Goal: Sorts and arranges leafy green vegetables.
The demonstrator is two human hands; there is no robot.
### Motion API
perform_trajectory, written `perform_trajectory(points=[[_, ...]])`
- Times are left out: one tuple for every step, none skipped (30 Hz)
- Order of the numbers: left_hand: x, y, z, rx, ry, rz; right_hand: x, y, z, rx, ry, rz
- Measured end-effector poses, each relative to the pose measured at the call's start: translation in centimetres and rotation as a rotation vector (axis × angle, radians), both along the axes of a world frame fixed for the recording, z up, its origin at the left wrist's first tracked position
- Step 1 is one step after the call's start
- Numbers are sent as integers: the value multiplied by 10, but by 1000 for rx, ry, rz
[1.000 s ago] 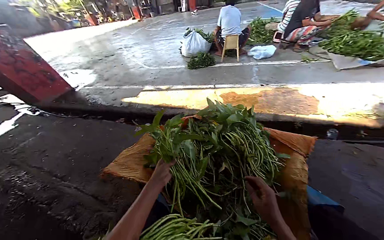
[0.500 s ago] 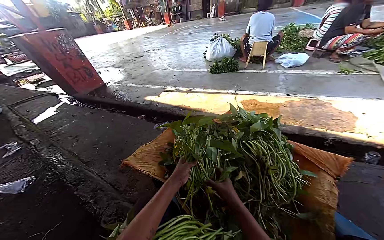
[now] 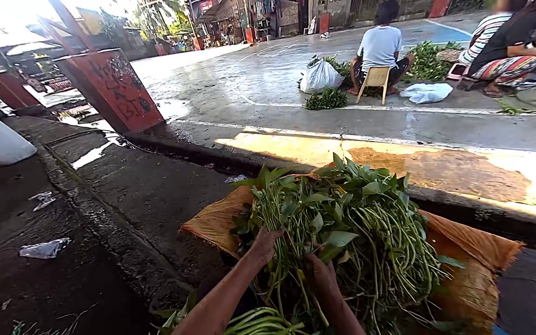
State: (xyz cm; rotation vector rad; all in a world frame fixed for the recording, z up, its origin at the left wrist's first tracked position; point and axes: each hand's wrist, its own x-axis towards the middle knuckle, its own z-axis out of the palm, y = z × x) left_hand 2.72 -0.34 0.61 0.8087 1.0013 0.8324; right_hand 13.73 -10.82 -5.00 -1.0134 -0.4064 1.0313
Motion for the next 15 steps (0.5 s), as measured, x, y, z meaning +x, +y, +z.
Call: perform_trajectory(points=[[0,0,0,-21,-33,-7,1,-1,1,-16,95,7],[0,0,1,-40,-57,-7,1,-1,2,-38,174,3],[0,0,1,-57,-67,-5,2,-1,3,-51,246,-15],[0,0,1,-70,-71,-3,2,-1,4,-42,314,-39],[0,0,1,-81,-75,2,2,-1,5,-19,385,-65],[0,1,1,-95,-82,7,2,-1,6,11,475,-89],[-1,3,2,-112,-88,10,3,-2,8,30,575,-110],[-2,4,3,-136,-92,9,5,-3,11,34,662,-128],[-2,5,4,-163,-94,6,6,-5,13,38,736,-139],[-3,4,5,-184,-94,-11,6,-7,12,38,784,-139],[-3,3,4,-195,-92,-30,6,-10,9,43,802,-128],[-3,1,3,-191,-82,-47,4,-13,3,63,806,-106],[-1,0,1,-181,-66,-50,4,-17,-6,108,796,-63],[-1,-1,-1,-170,-44,-35,3,-23,-16,154,785,-7],[-1,1,-3,-156,-21,3,3,-33,-25,181,777,58]])
